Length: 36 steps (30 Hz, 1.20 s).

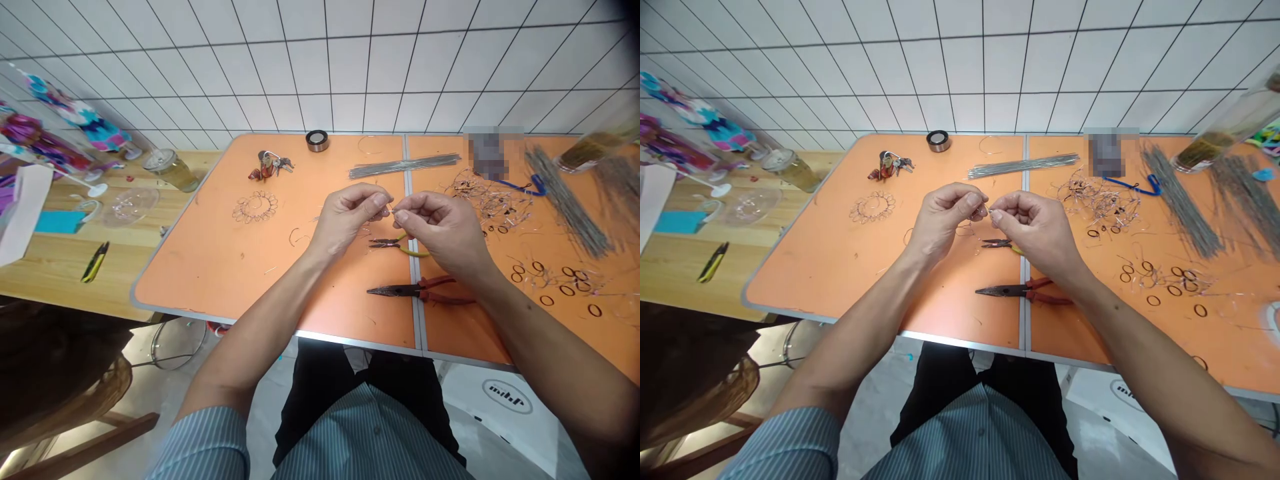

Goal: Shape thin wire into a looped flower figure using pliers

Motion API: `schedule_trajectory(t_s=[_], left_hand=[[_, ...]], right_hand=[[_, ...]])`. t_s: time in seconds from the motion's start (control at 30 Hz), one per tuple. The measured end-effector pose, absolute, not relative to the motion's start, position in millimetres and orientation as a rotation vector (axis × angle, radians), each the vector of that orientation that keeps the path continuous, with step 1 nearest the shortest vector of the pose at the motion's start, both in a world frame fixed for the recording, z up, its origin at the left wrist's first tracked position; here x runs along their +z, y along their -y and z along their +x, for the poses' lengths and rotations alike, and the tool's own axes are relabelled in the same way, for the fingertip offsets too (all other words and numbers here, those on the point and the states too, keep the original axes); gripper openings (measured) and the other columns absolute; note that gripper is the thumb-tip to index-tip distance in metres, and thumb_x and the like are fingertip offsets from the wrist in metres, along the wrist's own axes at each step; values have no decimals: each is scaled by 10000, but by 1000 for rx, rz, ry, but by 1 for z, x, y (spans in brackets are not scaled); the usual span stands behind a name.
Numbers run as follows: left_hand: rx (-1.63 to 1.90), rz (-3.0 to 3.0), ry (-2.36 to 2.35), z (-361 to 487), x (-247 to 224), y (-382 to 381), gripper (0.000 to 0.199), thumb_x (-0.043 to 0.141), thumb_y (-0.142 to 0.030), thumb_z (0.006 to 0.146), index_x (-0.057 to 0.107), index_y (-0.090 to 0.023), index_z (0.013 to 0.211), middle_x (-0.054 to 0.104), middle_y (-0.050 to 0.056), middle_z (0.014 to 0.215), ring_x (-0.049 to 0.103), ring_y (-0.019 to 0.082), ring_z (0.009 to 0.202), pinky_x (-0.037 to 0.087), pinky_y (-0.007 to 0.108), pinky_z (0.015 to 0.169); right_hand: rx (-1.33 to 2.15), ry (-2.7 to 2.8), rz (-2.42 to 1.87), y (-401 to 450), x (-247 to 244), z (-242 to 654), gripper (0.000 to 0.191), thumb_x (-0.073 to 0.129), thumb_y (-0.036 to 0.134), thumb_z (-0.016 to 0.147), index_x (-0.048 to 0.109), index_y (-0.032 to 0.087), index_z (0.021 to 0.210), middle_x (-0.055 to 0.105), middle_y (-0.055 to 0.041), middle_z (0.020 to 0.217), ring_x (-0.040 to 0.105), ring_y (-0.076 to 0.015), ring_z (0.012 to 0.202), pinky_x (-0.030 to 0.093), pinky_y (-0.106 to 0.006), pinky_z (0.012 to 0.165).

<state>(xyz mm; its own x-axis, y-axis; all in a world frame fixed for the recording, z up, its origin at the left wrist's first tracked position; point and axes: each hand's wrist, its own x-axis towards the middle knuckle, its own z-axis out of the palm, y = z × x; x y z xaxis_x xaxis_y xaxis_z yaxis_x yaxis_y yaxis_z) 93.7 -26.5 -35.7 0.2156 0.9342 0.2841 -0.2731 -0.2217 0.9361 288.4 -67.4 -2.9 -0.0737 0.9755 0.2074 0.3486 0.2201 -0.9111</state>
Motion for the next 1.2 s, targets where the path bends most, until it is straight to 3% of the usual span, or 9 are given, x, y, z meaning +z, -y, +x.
schedule_trajectory(t_s=[0.3, 0.77, 0.93, 1.2], left_hand=[[1326, 1485, -586, 85, -28, 28, 346, 992, -572, 862, 895, -245, 914, 817, 40, 898, 761, 158, 844, 608, 315, 841], [1547, 1957, -670, 79, -27, 31, 231, 912, -544, 958, 930, -315, 937, 833, 70, 902, 730, 229, 899, 578, 426, 876], [1669, 2124, -592, 78, -30, 29, 98, 876, -424, 1008, 925, -352, 1054, 853, 47, 930, 745, 224, 920, 573, 423, 877], [1722, 2247, -623, 76, -30, 29, 81, 847, -350, 1025, 914, -345, 1070, 859, 45, 935, 751, 225, 933, 565, 427, 876]], right_hand=[[641, 1619, -1203, 83, 1, 281, 69, 748, 309, 949, 768, 264, 901, 758, -19, 805, 643, -180, 699, 520, -343, 647], [495, 1725, -1200, 90, 1, 287, 123, 711, 319, 1023, 723, 322, 901, 744, -19, 786, 681, -231, 736, 565, -406, 711], [491, 1728, -1158, 89, 2, 288, 126, 726, 294, 1008, 709, 315, 885, 745, -16, 798, 639, -213, 692, 561, -401, 708], [439, 1776, -1077, 92, 2, 289, 132, 707, 231, 1029, 686, 309, 924, 718, -9, 804, 645, -213, 732, 540, -391, 718]])
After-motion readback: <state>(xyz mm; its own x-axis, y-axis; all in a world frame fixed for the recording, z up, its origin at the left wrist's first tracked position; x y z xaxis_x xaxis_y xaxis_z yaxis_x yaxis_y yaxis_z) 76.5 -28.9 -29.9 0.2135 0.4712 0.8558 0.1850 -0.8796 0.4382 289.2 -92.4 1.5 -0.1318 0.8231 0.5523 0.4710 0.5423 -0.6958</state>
